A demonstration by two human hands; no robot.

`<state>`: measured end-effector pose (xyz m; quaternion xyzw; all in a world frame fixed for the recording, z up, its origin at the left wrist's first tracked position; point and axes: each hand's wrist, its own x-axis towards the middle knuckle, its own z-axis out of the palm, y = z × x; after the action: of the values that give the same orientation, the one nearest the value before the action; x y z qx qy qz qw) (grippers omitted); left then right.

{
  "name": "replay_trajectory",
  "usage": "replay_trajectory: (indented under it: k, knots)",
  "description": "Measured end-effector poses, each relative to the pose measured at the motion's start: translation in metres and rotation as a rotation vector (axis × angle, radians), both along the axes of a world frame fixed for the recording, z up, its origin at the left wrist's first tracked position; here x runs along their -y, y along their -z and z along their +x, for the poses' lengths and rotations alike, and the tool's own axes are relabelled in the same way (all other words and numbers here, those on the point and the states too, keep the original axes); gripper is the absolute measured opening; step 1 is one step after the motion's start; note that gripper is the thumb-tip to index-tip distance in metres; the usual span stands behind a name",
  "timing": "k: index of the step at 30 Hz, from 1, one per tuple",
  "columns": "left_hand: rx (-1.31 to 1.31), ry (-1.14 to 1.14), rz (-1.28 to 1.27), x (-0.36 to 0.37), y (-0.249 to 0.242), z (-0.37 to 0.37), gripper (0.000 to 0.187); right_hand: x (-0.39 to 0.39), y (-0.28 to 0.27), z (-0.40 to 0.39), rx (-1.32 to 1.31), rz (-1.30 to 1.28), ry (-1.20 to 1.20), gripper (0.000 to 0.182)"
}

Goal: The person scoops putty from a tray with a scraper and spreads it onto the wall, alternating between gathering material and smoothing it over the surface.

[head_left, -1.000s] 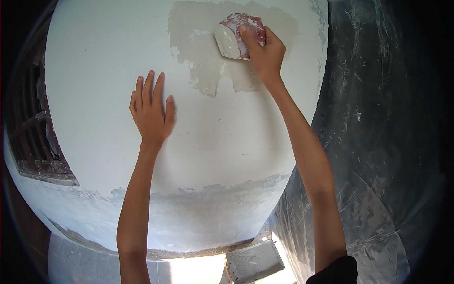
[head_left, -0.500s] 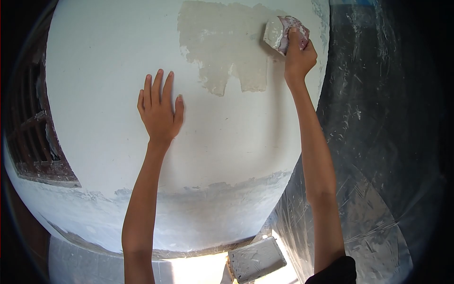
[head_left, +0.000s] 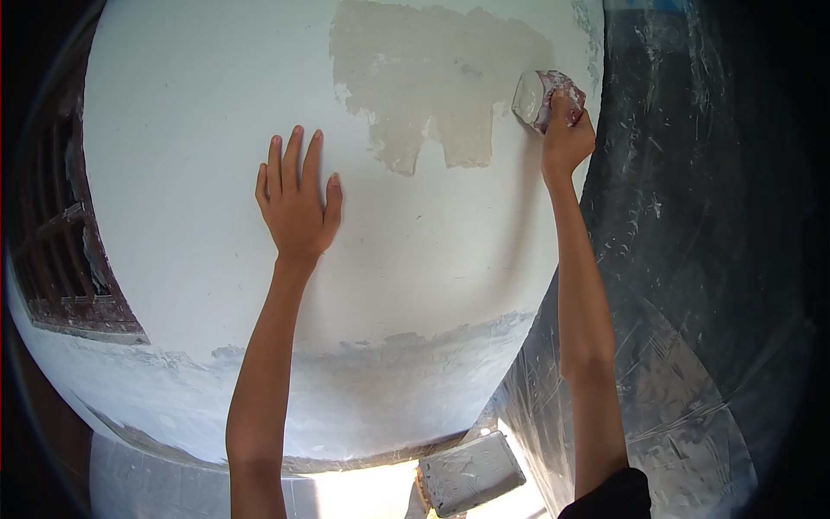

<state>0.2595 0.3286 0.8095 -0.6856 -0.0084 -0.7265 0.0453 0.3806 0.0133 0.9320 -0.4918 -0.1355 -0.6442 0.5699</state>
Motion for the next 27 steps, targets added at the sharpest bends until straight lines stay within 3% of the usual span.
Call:
replay_trajectory:
  k: [1,4,6,9,21,24,26,27]
  knots:
    - [-0.007,-0.008,0.005,0.001,0.001,0.000,0.051,-0.004,-0.003,-0.007,0.001,-0.004,0.001,0.044]
    - [0.013,0.000,-0.001,0.001,0.000,0.001,0.051,-0.044,-0.012,-0.037,0.164,-0.108,-0.366,0.042]
    - [0.006,0.009,-0.007,0.001,0.000,-0.001,0.051,-0.068,-0.016,-0.029,0.190,-0.332,-0.346,0.043]
    - [0.010,0.015,-0.002,0.000,0.000,0.000,0.050,-0.078,-0.021,-0.007,0.229,-0.439,-0.057,0.055]
    - [-0.017,-0.004,-0.009,0.000,0.000,0.001,0.053,0.029,-0.022,0.014,-0.041,-0.125,0.265,0.051]
    - [-0.028,0.000,-0.021,0.001,0.000,0.002,0.054,0.014,-0.010,-0.017,-0.021,-0.035,0.090,0.046]
    - [-0.044,0.003,-0.026,0.000,0.001,0.001,0.054,-0.008,0.006,-0.049,-0.026,-0.022,-0.215,0.041]
    - [-0.036,0.004,-0.007,0.000,0.000,0.001,0.054,-0.014,0.013,-0.053,-0.039,-0.022,-0.216,0.041]
